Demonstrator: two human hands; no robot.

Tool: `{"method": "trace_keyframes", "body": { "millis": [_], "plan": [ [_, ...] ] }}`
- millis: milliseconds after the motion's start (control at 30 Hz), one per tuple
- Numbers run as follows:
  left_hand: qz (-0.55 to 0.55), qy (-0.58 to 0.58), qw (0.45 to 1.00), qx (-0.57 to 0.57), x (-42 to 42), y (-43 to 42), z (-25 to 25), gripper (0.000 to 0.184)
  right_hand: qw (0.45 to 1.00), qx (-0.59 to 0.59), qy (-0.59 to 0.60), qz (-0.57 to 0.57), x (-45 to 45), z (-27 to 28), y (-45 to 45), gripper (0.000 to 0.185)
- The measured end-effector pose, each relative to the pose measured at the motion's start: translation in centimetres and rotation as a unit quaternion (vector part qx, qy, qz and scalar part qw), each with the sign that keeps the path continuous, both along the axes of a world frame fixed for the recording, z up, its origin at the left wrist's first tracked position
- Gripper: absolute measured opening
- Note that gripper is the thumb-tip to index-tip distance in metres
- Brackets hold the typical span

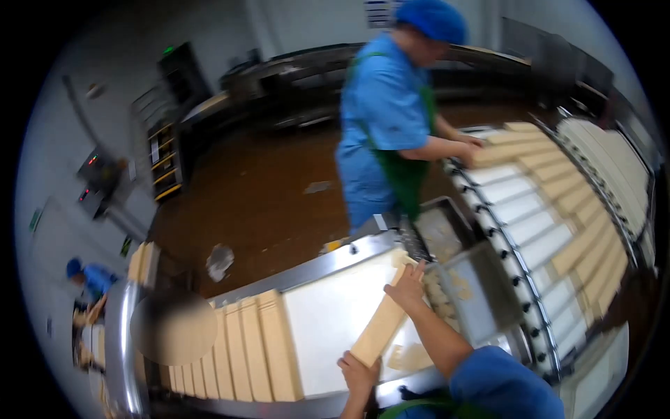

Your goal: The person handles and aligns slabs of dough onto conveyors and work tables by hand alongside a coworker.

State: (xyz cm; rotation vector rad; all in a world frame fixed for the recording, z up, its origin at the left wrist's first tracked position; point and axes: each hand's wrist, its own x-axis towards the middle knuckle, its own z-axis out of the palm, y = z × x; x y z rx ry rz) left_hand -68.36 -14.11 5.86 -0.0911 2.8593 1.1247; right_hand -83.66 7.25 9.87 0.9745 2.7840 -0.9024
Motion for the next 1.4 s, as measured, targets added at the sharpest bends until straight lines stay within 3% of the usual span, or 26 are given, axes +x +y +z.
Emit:
{"method": "trace_keyframes", "body": {
  "millis": [33, 100, 133, 167, 200, 267, 400, 500, 567, 600, 667, 733, 800, 867, 933, 1000, 1067, 1133, 1267, 1333, 1400],
  "plan": [
    [-0.039, -0.008, 0.999, 0.003, -0.2, 1.6, 0.2, 0.083, 0.997, -0.049, 0.012, -0.051, 1.6, 2.2, 2.0, 0.102],
    [-0.03, 0.085, 0.995, 0.033, -0.8, 4.9, 0.6, 0.08, 0.981, -0.072, 0.12, -0.134, 4.3, 1.3, 6.9, 0.101],
    [-0.048, 0.084, 0.994, 0.043, -1.1, 6.8, 1.6, 0.082, 0.972, -0.118, 0.122, -0.16, 5.5, 2.6, 9.5, 0.099],
    [-0.063, 0.084, 0.993, 0.053, -1.6, 9.1, 2.6, 0.084, 0.967, -0.08, 0.158, -0.181, 6.6, 2.2, 12.4, 0.095],
    [-0.102, 0.074, 0.99, 0.058, -1.8, 11.4, 3.0, 0.084, 0.949, -0.133, 0.193, -0.211, 8.6, 5.3, 14.7, 0.091],
    [-0.109, 0.128, 0.977, 0.131, -2.2, 16.1, 3.9, 0.084, 0.939, -0.084, 0.234, -0.239, 11.4, 6.5, 20.3, 0.089],
    [-0.193, 0.155, 0.958, 0.145, -1.9, 26.2, 8.5, 0.081, 0.921, -0.073, 0.242, -0.297, 15.6, 8.5, 31.7, 0.087],
    [-0.276, 0.178, 0.926, 0.187, -2.0, 32.4, 11.2, 0.071, 0.909, -0.004, 0.208, -0.362, 17.3, 9.0, 39.5, 0.083],
    [-0.321, 0.154, 0.916, 0.187, -2.4, 35.7, 11.2, 0.069, 0.948, 0.024, 0.047, -0.314, 18.6, 8.8, 44.8, 0.075],
    [-0.365, 0.129, 0.902, 0.191, -2.7, 37.1, 11.0, 0.067, 0.95, 0.021, 0.046, -0.309, 19.0, 8.3, 47.2, 0.075],
    [-0.372, 0.096, 0.903, 0.194, -3.0, 39.7, 11.0, 0.062, 0.961, 0.107, -0.101, -0.232, 19.6, 7.1, 51.8, 0.066],
    [-0.44, 0.018, 0.879, 0.183, -3.3, 42.1, 11.0, 0.061, 0.959, 0.124, -0.096, -0.237, 19.6, 5.9, 56.1, 0.063],
    [-0.428, 0.032, 0.884, 0.185, -3.5, 44.2, 8.9, 0.058, 0.957, 0.139, -0.089, -0.24, 19.6, 5.3, 59.5, 0.061],
    [-0.461, 0.048, 0.867, 0.181, -3.7, 46.3, 7.4, 0.056, 0.955, 0.133, -0.108, -0.244, 19.6, 5.8, 62.2, 0.06],
    [-0.457, 0.042, 0.871, 0.174, -2.9, 48.1, 9.0, 0.053, 0.956, 0.109, -0.115, -0.248, 19.7, 6.5, 63.8, 0.062],
    [-0.41, -0.094, 0.881, 0.217, -2.4, 49.4, 9.3, 0.053, 0.955, 0.081, -0.126, -0.254, 19.8, 6.4, 64.7, 0.063],
    [-0.415, -0.055, 0.884, 0.207, -2.6, 50.3, 7.3, 0.053, 0.954, 0.068, -0.125, -0.265, 19.6, 6.1, 65.5, 0.06],
    [-0.453, 0.067, 0.874, 0.159, -2.6, 51.2, 7.1, 0.054, 0.949, 0.082, -0.108, -0.286, 19.8, 5.0, 66.5, 0.06],
    [-0.471, 0.046, 0.865, 0.166, -2.8, 55.0, 5.2, 0.057, 0.926, 0.153, -0.037, -0.344, 19.4, 4.4, 65.8, 0.062],
    [-0.489, -0.053, 0.815, 0.306, -2.7, 56.9, 5.0, 0.058, 0.932, 0.148, -0.009, -0.331, 19.5, 5.1, 64.0, 0.064],
    [-0.468, -0.107, 0.822, 0.306, -2.6, 57.7, 4.9, 0.058, 0.939, 0.142, 0.02, -0.312, 19.5, 4.8, 62.3, 0.066]
  ]
}}
